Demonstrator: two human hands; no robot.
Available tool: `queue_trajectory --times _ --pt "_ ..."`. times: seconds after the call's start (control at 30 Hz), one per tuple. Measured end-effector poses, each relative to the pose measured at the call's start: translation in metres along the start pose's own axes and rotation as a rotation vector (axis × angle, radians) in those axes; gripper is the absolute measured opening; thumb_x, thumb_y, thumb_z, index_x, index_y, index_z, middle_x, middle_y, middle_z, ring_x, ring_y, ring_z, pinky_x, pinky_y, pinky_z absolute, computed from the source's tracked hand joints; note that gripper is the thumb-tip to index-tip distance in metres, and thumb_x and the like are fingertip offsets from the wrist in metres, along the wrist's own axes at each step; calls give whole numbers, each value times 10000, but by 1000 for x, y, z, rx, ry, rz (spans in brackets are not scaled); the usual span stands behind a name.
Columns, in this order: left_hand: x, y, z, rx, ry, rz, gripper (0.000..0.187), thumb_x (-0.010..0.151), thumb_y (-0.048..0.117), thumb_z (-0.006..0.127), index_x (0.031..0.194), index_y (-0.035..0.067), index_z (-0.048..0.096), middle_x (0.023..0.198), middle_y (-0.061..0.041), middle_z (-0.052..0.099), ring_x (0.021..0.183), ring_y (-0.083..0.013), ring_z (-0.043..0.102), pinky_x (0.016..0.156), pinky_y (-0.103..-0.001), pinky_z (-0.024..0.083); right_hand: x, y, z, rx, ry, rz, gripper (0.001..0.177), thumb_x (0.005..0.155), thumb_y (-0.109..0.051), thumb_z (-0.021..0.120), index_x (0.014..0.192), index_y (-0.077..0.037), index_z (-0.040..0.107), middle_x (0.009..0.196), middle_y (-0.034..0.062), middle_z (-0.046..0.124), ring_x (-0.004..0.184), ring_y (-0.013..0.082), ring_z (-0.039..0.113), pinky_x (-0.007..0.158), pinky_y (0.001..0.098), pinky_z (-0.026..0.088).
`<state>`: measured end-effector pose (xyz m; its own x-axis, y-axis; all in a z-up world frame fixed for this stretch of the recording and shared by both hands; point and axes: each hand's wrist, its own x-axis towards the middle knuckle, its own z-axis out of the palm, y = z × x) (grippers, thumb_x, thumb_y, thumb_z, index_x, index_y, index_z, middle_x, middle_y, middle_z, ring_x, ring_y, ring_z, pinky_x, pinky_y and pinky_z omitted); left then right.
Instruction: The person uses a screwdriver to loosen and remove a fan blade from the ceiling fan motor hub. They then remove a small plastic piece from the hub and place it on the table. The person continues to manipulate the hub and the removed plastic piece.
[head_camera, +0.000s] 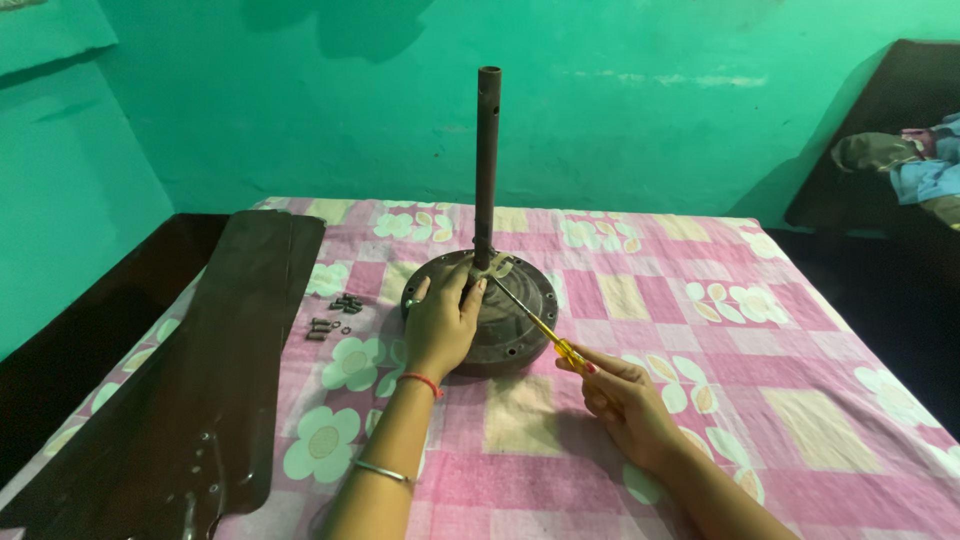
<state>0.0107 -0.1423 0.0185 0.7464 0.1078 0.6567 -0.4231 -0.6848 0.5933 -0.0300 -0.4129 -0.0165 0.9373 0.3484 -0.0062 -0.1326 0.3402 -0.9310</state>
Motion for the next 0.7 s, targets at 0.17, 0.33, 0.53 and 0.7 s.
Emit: queue_trajectory --times 0.17,0.33,0.53,0.7 --pt "1 -7 7 -1 23 -12 365 997 312 576 1321 156 644 1207 -73 705 1140 -298 652 1137 -515 364 -2 -1 8 -56 158 135 391 970 -165 616 1318 -5 694 640 -38 497 492 53 306 435 227 232" --pt "5 -17 17 42 -27 -66 368 1014 326 557 1341 171 625 1230 -79 715 1171 -305 645 1155 -513 352 -2 8 14 -155 94 -122 343 973 -105 686 1292 6 744 672 -50 545 509 17 322 431 201 251" --pt "6 -22 21 33 -87 -144 381 1023 335 550 1385 224 592 1284 -69 706 1228 -303 619 1197 -509 315 -12 26 41 -438 234 -390 375 938 -91 704 1307 -27 719 921 6 786 606 0 419 503 195 338" --pt "-5 -17 22 13 -42 -92 555 981 266 549 1522 250 425 1429 -61 603 1339 -265 531 1172 -565 244 -17 9 43 -13 267 31 383 937 -161 683 1294 -31 733 892 17 647 535 47 370 437 214 284"
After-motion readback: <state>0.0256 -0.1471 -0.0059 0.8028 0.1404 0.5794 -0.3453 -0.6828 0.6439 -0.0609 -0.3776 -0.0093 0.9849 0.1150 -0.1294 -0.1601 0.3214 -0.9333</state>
